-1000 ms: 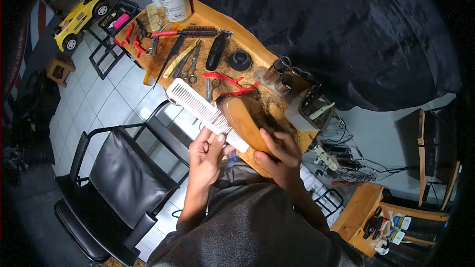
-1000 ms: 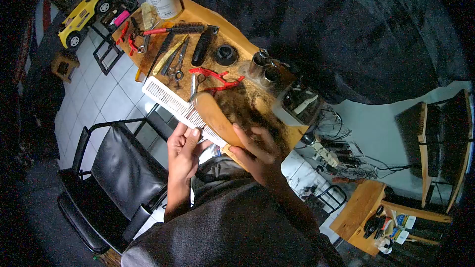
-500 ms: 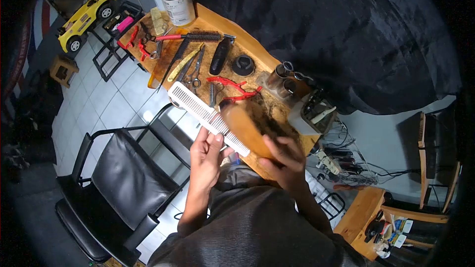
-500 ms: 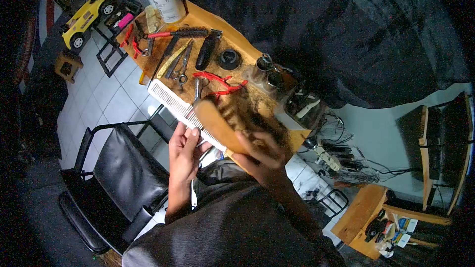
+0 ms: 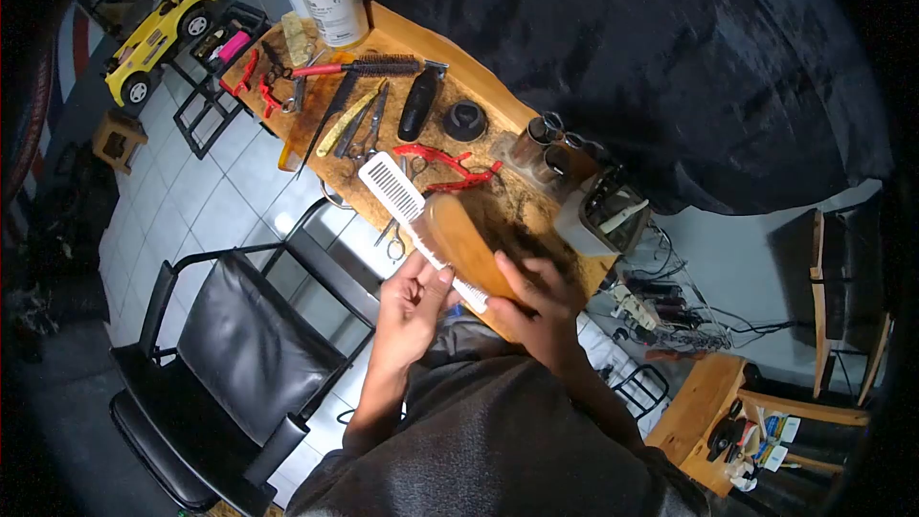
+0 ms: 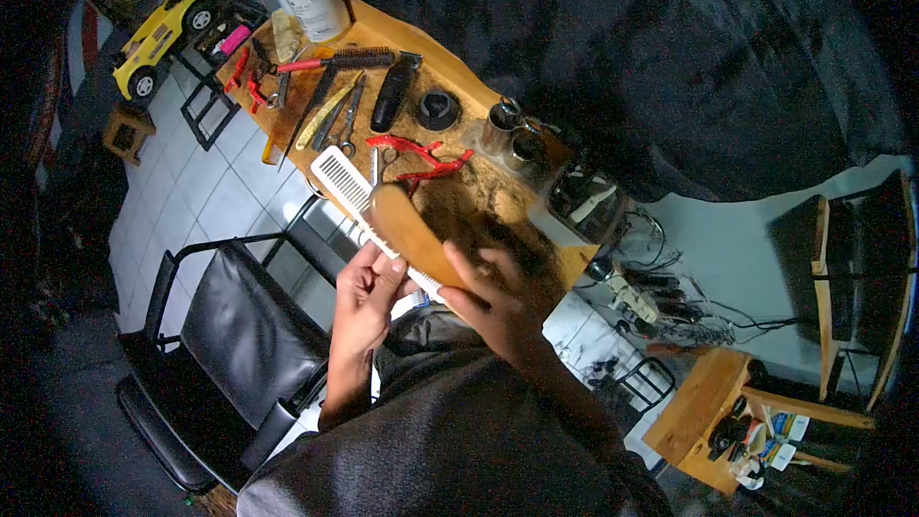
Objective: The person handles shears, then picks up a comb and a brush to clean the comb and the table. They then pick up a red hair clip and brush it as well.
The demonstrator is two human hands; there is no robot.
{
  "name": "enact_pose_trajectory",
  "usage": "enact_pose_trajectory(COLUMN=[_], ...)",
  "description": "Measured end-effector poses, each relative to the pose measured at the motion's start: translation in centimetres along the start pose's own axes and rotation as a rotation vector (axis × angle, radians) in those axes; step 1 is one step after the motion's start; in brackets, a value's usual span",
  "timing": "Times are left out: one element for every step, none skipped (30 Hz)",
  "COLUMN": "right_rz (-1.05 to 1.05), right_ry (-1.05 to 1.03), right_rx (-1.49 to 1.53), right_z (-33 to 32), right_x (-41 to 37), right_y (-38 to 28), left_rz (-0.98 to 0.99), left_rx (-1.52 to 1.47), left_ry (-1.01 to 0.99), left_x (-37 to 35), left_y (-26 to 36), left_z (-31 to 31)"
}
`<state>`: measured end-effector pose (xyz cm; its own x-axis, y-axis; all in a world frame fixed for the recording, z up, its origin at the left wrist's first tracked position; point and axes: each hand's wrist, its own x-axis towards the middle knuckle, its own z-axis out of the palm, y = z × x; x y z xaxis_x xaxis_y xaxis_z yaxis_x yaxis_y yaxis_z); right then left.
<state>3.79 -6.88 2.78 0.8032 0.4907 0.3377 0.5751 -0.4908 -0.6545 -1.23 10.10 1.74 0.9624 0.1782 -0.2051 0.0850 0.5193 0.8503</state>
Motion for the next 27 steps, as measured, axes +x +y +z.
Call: enact_pose_trajectory(right_rz=[0.001, -0.005, -0.003, 0.001, 0.003, 0.042, -0.006, -0.051, -0.095, -0.005, -0.012, -0.020, -0.029, -0.015, 0.001, 0.017, 0.033, 0.000, -0.034, -0.067, -0.055, -0.042, -0.032, 0.026, 0.022, 0.017, 0.013], right_ry=[0.042, 0.080, 0.096, 0.113, 0.129, 0.106, 0.038, -0.028, -0.092, -0.076, -0.019, 0.037, 0.093, 0.110, 0.112, 0.114, 0.114, 0.067, 0.023, -0.020, 0.014, 0.047, 0.077, 0.072, 0.100, 0.128, 0.156], right_rx=[-0.025, -0.030, -0.032, -0.036, -0.039, 0.029, 0.033, 0.035, 0.033, 0.049, 0.016, -0.016, -0.046, -0.073, -0.042, -0.012, 0.020, 0.026, 0.030, 0.033, -0.011, -0.054, -0.096, -0.064, -0.048, -0.031, -0.013], right_z=[0.0, 0.1, 0.0, -0.1, -0.2, -0.5, -0.4, -0.3, -0.3, -0.5, -0.5, -0.3, -0.1, 0.0, -0.2, -0.4, -0.6, -0.7, -0.7, -0.7, -0.5, -0.1, 0.2, 0.0, 0.0, 0.0, -0.1], right_x=[0.4, 0.6, 0.8, 0.8, 0.8, 0.6, 0.3, -0.1, -0.3, -0.2, -0.2, 0.1, 0.3, 0.2, 0.2, 0.2, 0.2, 0.0, -0.1, -0.1, -0.1, -0.1, 0.0, 0.2, 0.3, 0.4, 0.3], right_y=[0.0, 0.2, 0.3, 0.5, 0.6, 0.3, 0.2, 0.3, 0.3, -0.7, -0.4, 0.2, 0.7, 1.1, 0.9, 0.7, 0.4, 0.2, -0.1, -0.2, -0.2, -0.2, 0.0, 0.4, 0.7, 1.0, 1.1], left_rz=[0.001, 0.003, 0.005, 0.015, 0.027, 0.040, 0.058, 0.074, 0.089, 0.094, 0.080, 0.068, 0.056, 0.064, 0.072, 0.082, 0.086, 0.088, 0.092, 0.123, 0.107, 0.089, 0.074, 0.062, 0.052, 0.041, 0.030], left_rx=[-0.024, -0.047, -0.069, -0.093, -0.117, -0.141, -0.122, -0.102, -0.084, -0.047, -0.064, -0.079, -0.094, -0.117, -0.140, -0.164, -0.191, -0.218, -0.246, -0.257, -0.233, -0.209, -0.186, -0.156, -0.154, -0.153, -0.151], left_ry=[0.011, 0.023, 0.034, 0.050, 0.068, 0.089, 0.074, 0.056, 0.035, 0.029, 0.038, 0.049, 0.060, 0.076, 0.092, 0.107, 0.117, 0.128, 0.138, 0.074, 0.078, 0.085, 0.094, 0.104, 0.098, 0.092, 0.087], left_x=[0.1, 0.2, 0.2, 0.3, 0.3, 0.3, 0.2, 0.3, 0.4, 0.3, 0.2, 0.3, 0.3, 0.3, 0.3, 0.4, 0.6, 0.7, 0.8, 0.8, 0.8, 0.7, 0.6, 0.5, 0.4, 0.4, 0.3], left_y=[-0.1, -0.2, -0.3, -0.3, -0.2, -0.1, -0.3, -0.7, -0.7, -0.6, -0.4, -0.3, -0.1, 0.0, 0.0, 0.1, 0.1, -0.1, -0.3, -0.6, -0.7, -0.7, -0.6, -0.3, -0.3, -0.2, -0.2], left_z=[0.0, -0.1, -0.2, 0.0, 0.3, 0.4, 0.0, -0.5, -0.5, -0.3, 0.0, 0.2, 0.4, 0.6, 0.8, 0.9, 0.8, 0.5, 0.2, 0.1, 0.3, 0.7, 1.0, 1.1, 1.0, 1.0, 1.0])
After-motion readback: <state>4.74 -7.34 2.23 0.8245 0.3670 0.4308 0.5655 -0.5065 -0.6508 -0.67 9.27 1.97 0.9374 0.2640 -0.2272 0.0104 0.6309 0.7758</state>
